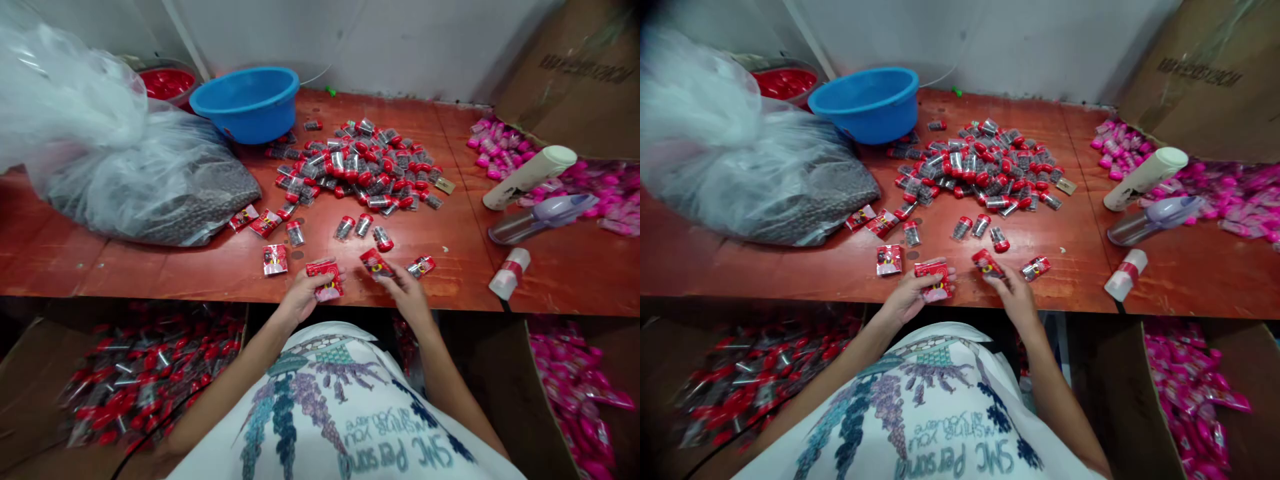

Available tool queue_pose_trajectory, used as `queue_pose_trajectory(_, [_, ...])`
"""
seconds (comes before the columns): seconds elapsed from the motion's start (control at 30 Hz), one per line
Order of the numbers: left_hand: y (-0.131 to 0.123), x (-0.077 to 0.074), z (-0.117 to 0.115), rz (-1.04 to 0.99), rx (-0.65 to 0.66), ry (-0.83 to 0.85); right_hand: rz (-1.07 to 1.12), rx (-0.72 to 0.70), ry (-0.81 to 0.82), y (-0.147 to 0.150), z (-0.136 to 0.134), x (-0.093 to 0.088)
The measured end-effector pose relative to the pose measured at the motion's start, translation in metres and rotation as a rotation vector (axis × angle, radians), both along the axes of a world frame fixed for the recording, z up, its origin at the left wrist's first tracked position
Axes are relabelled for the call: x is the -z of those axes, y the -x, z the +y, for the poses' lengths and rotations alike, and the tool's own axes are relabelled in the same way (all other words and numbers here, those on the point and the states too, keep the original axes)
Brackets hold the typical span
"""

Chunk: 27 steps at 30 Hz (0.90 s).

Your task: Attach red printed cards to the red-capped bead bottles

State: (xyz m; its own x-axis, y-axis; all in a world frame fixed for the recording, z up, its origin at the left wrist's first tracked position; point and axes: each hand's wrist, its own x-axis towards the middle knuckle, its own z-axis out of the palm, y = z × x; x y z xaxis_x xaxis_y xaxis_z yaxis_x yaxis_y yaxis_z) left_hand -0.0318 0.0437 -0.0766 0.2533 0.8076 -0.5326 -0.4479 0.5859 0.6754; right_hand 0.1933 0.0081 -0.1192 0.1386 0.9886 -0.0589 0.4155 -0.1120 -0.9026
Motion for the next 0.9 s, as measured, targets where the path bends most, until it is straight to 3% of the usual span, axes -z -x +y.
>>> queue_pose_trajectory(0.1, [0.002, 0.001, 0.002, 0.001, -0.025, 0.021, -0.378, 0.158, -0.009, -0.029, -0.005, -0.004])
queue_pose_trajectory(0.17, [-0.001, 0.003, 0.003, 0.006, -0.027, 0.008, -0.459, 0.203, -0.07, -0.025, -0.007, -0.009])
queue_pose_trajectory(0.33, [-0.019, 0.004, 0.004, 0.024, -0.078, -0.089, -0.004, -0.079, -0.156, 0.042, -0.002, -0.017])
queue_pose_trajectory(0.4, [-0.023, 0.004, 0.005, 0.021, -0.1, -0.14, 0.047, -0.129, -0.176, 0.062, 0.004, -0.018])
queue_pose_trajectory(0.5, [-0.022, 0.003, 0.007, 0.046, -0.125, -0.182, -0.016, -0.211, -0.183, 0.07, 0.015, -0.021])
queue_pose_trajectory(0.7, [-0.014, 0.006, 0.012, 0.066, -0.261, -0.133, -0.251, -0.426, -0.21, 0.04, 0.045, -0.023])
queue_pose_trajectory(0.83, [-0.004, 0.002, 0.016, 0.007, -0.377, 0.026, -0.696, -0.29, -0.299, -0.002, 0.081, -0.019])
queue_pose_trajectory(0.9, [0.002, -0.003, 0.017, -0.041, -0.4, 0.106, -0.858, -0.349, -0.308, -0.02, 0.097, -0.016])
